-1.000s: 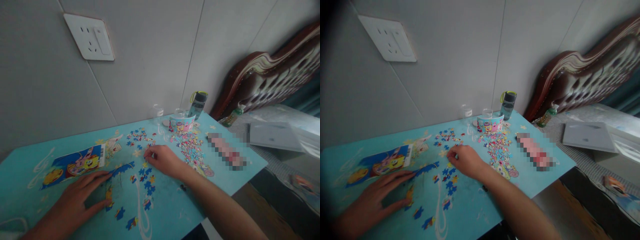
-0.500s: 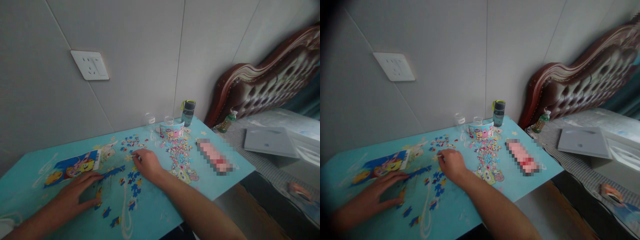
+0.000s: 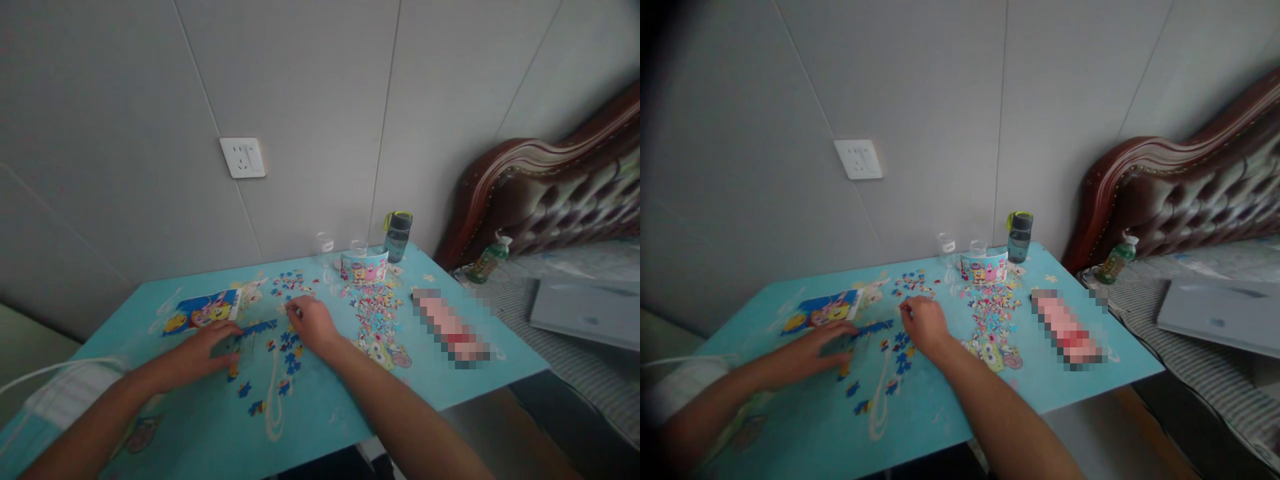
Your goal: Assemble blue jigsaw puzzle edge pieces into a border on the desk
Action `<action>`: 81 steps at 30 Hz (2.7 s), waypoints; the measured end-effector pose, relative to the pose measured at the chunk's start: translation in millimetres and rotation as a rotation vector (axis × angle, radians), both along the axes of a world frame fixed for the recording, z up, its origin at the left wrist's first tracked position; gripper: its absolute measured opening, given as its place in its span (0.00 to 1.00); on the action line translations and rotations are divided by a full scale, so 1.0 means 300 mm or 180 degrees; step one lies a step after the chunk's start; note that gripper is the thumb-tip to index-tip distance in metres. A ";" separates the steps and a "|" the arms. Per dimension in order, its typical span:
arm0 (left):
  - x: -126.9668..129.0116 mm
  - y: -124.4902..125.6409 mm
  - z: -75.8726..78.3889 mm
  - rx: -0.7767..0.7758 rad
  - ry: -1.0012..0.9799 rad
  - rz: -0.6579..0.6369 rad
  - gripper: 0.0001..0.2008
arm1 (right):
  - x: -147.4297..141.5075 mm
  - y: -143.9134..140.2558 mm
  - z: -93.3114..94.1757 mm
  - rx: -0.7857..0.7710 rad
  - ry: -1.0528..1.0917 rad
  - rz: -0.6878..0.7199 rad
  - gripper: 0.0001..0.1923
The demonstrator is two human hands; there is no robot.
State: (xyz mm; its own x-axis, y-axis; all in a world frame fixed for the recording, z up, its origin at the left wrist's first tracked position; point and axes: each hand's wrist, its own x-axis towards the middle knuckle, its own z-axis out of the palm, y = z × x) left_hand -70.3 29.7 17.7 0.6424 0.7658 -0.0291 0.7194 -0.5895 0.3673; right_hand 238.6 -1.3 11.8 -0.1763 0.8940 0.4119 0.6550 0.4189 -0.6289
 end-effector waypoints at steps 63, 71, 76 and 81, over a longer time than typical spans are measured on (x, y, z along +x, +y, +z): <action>0.119 -0.125 0.000 0.1786 -0.0958 -0.0293 0.13 | 0.040 0.022 -0.019 -0.0299 0.0874 -0.0443 0.13; 0.141 -0.139 0.008 0.1573 -0.0981 -0.0311 0.11 | 0.044 0.021 -0.039 -0.0719 0.1031 -0.0532 0.17; 0.139 -0.123 -0.006 0.1446 -0.1057 -0.0204 0.10 | 0.041 0.020 -0.029 -0.0762 0.1081 -0.0453 0.19; 0.139 -0.116 -0.015 0.1370 -0.0973 -0.0156 0.10 | 0.032 0.008 -0.004 -0.0741 0.1124 -0.0361 0.18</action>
